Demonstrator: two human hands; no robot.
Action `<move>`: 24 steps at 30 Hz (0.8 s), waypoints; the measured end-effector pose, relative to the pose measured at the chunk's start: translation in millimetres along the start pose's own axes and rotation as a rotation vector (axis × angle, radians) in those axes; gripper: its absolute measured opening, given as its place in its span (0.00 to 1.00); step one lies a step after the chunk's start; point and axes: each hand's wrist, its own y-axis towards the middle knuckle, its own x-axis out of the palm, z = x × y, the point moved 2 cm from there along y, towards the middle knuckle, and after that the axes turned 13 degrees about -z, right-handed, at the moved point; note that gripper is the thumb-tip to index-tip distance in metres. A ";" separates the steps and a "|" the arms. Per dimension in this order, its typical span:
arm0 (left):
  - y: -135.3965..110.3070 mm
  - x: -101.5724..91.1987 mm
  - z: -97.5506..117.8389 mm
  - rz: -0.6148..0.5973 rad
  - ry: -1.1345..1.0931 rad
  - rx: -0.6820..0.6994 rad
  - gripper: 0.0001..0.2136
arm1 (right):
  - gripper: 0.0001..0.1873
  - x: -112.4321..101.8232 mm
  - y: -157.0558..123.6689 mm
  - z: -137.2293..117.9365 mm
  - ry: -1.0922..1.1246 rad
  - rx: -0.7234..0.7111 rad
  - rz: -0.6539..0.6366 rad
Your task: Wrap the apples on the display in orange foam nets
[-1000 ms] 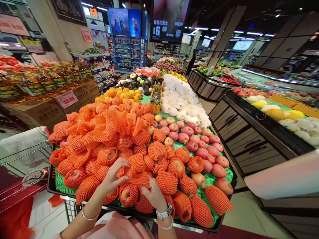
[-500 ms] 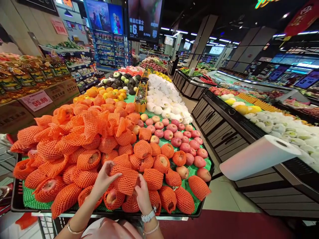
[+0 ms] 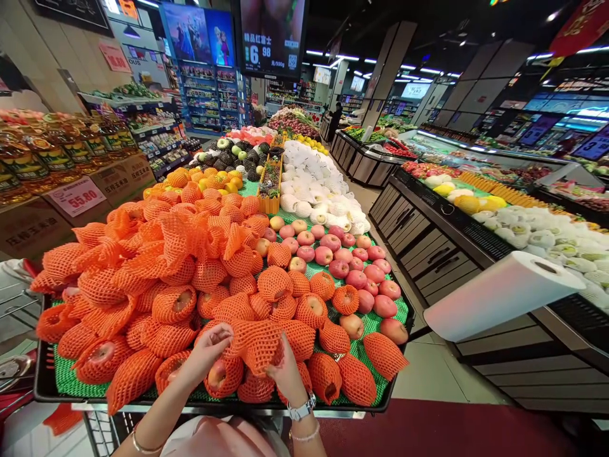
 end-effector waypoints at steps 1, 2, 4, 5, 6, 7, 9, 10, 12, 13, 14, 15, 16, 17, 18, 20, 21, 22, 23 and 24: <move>-0.3 -0.7 -1.6 -0.040 0.006 -0.013 0.11 | 0.51 1.0 -2.9 0.0 0.022 0.030 -0.031; -1.0 -1.2 -3.5 -0.085 0.013 -0.026 0.11 | 0.52 2.6 -5.1 -0.3 0.042 0.052 -0.062; -4.3 -2.1 -8.8 -0.156 0.043 -0.057 0.11 | 0.53 6.5 -7.1 -1.5 0.051 0.073 -0.109; -6.8 -3.3 -12.4 -0.156 0.067 -0.075 0.12 | 0.51 8.2 -7.0 -2.6 0.036 0.084 -0.117; -9.7 -5.1 -16.6 -0.129 0.094 -0.096 0.13 | 0.49 9.5 -6.4 -4.2 0.001 0.099 -0.111; -12.9 -7.1 -21.1 -0.085 0.117 -0.115 0.16 | 0.48 10.6 -5.3 -6.3 -0.053 0.116 -0.094; -18.5 -9.9 -29.2 -0.013 0.149 -0.141 0.22 | 0.45 13.2 -3.0 -12.6 -0.188 0.149 -0.075; -20.3 -9.7 -31.9 -0.016 0.165 -0.147 0.25 | 0.45 15.1 -2.2 -16.6 -0.254 0.167 -0.083; -21.1 -5.1 -33.2 -0.092 0.208 -0.145 0.25 | 0.44 20.2 -2.5 -25.5 -0.362 0.197 -0.118; -20.4 -1.3 -31.5 -0.135 0.232 -0.131 0.23 | 0.43 23.0 -3.8 -30.1 -0.401 0.207 -0.139; -19.0 3.3 -28.8 -0.180 0.256 -0.112 0.21 | 0.42 25.8 -5.7 -34.5 -0.433 0.210 -0.157; -17.3 8.2 -25.4 -0.224 0.277 -0.090 0.18 | 0.40 28.4 -8.1 -38.9 -0.459 0.204 -0.171; -15.5 13.0 -22.0 -0.270 0.291 -0.069 0.16 | 0.40 30.6 -10.6 -43.0 -0.478 0.190 -0.186; -13.9 17.2 -19.2 -0.305 0.291 -0.049 0.13 | 0.40 32.3 -13.0 -46.8 -0.489 0.176 -0.200; -12.7 20.2 -17.4 -0.324 0.274 -0.034 0.10 | 0.40 33.5 -15.0 -50.2 -0.489 0.167 -0.211; -11.7 22.0 -18.1 -0.328 0.199 -0.033 0.08 | 0.41 34.5 -16.8 -55.8 -0.460 0.155 -0.218; -12.0 21.4 -20.6 -0.329 0.157 -0.041 0.10 | 0.41 35.2 -16.5 -57.7 -0.432 0.142 -0.226; -12.5 20.0 -24.1 -0.326 0.121 -0.044 0.12 | 0.42 36.5 -15.4 -58.7 -0.394 0.118 -0.240; -13.0 18.2 -28.1 -0.314 0.096 -0.039 0.15 | 0.44 38.7 -13.7 -58.3 -0.349 0.084 -0.261; -13.2 16.3 -32.3 -0.291 0.083 -0.025 0.17 | 0.47 42.0 -11.8 -56.2 -0.300 0.046 -0.284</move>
